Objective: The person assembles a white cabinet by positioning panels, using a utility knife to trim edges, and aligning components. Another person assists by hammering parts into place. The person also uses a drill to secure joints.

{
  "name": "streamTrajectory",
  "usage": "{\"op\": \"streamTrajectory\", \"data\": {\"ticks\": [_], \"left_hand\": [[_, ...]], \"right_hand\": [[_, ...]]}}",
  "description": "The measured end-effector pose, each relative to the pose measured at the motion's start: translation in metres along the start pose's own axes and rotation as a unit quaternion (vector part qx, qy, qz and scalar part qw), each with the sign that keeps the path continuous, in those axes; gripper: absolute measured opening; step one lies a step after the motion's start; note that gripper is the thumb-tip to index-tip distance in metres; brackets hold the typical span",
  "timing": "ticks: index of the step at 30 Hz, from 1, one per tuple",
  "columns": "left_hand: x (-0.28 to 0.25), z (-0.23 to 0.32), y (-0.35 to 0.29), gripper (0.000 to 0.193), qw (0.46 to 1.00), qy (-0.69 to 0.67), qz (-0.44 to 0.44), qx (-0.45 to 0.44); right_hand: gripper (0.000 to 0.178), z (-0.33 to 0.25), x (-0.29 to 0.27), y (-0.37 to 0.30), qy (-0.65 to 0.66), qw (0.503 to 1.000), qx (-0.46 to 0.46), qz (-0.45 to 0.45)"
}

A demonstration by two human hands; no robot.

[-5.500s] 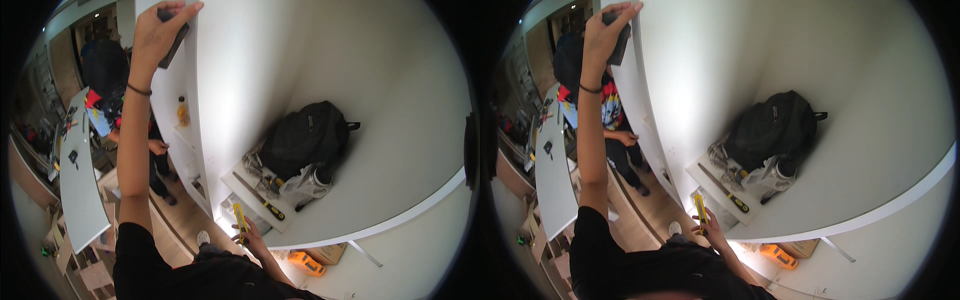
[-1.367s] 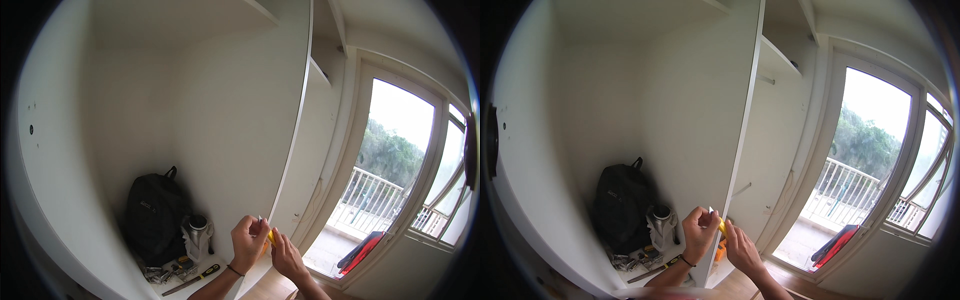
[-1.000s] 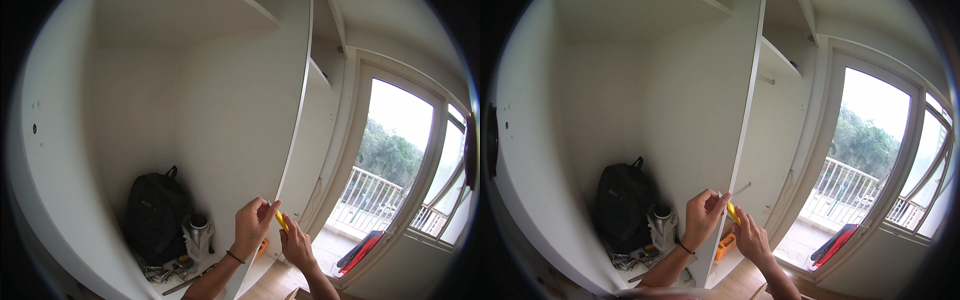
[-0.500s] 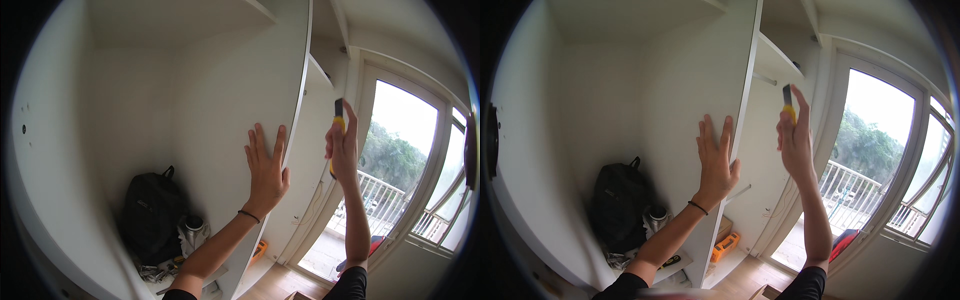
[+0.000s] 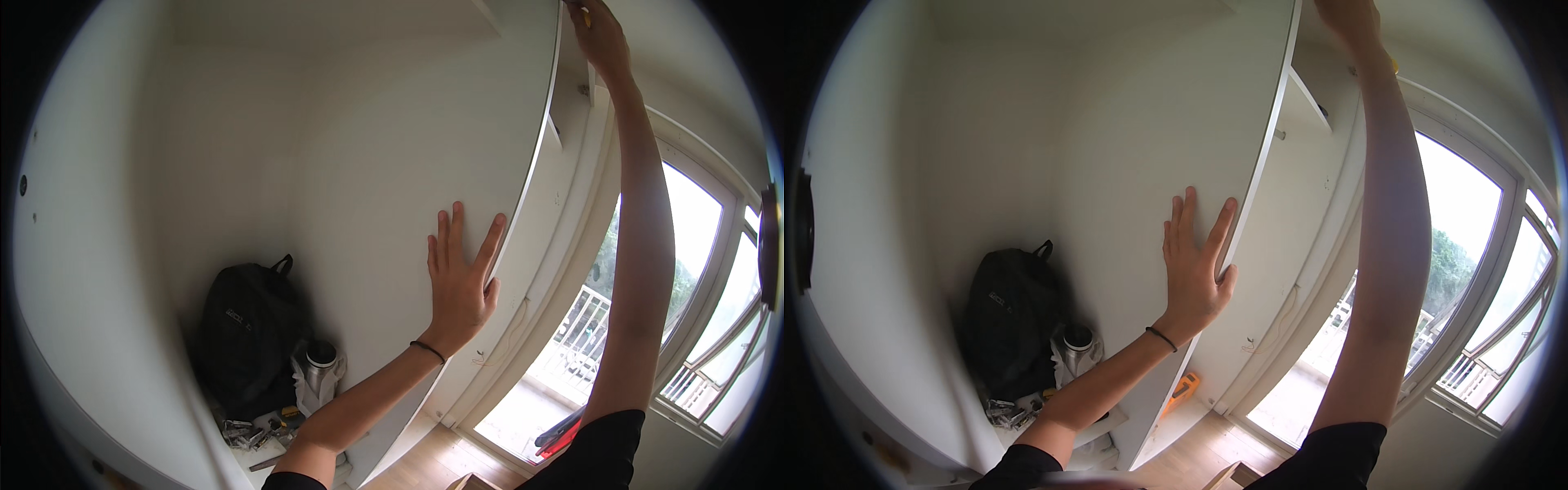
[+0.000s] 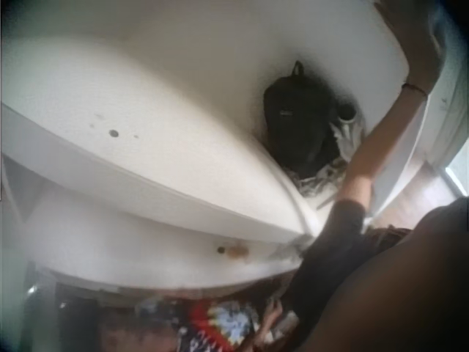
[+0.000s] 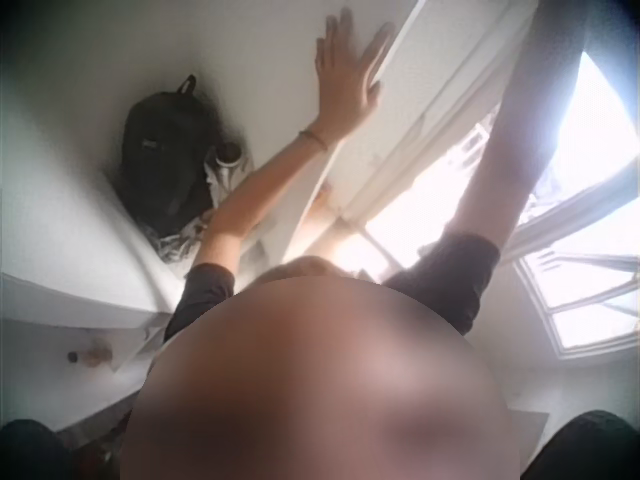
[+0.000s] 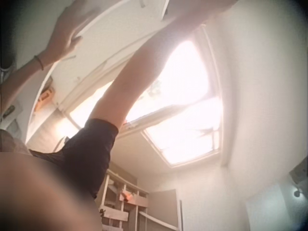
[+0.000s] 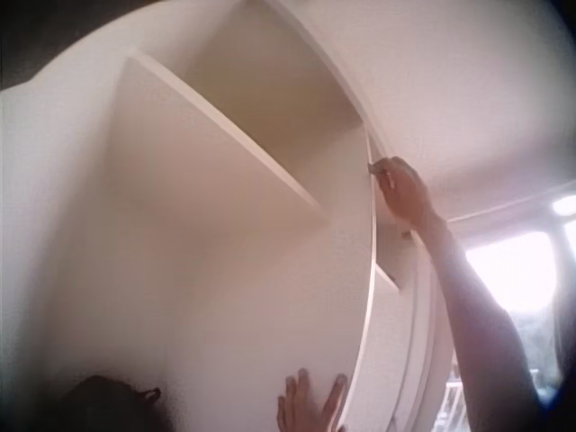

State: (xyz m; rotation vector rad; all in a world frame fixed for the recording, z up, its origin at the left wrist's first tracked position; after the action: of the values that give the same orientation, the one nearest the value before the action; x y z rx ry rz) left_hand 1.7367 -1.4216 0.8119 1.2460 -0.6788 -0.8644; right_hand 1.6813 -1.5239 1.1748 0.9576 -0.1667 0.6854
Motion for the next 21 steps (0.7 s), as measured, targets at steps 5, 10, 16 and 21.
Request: {"op": "streamTrajectory", "data": {"ticks": [5, 10, 16, 21], "left_hand": [[0.0, 0.001, 0.0, 0.089, 1.0, 0.005, 0.007, 0.009], [0.001, 0.001, -0.002, 0.088, 1.0, 0.0, 0.017, 0.003], [0.001, -0.007, -0.011, 0.093, 1.0, 0.01, -0.01, -0.012], [-0.003, -0.015, -0.062, 0.095, 0.998, 0.005, -0.045, -0.053]], "right_hand": [[0.019, 0.03, 0.01, 0.007, 0.139, 0.971, 0.18, -0.073], [0.015, 0.012, 0.006, 0.015, 0.003, 0.996, 0.052, -0.074], [0.015, 0.002, 0.019, 0.026, -0.083, 0.989, -0.006, -0.119], [0.017, 0.001, 0.025, 0.031, -0.144, 0.977, -0.031, -0.157]]}}
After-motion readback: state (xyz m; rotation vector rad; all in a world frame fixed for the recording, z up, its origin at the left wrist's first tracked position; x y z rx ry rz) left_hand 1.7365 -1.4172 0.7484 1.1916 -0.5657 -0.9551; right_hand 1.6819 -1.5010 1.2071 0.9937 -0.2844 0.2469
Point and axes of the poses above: each hand's wrist, its own y-axis towards the middle knuckle, its own x-axis out of the palm, z = x × y, the point moved 7 cm from there along y, towards the middle knuckle, and after that the axes turned 7 degrees about -y, right-handed, at the moved point
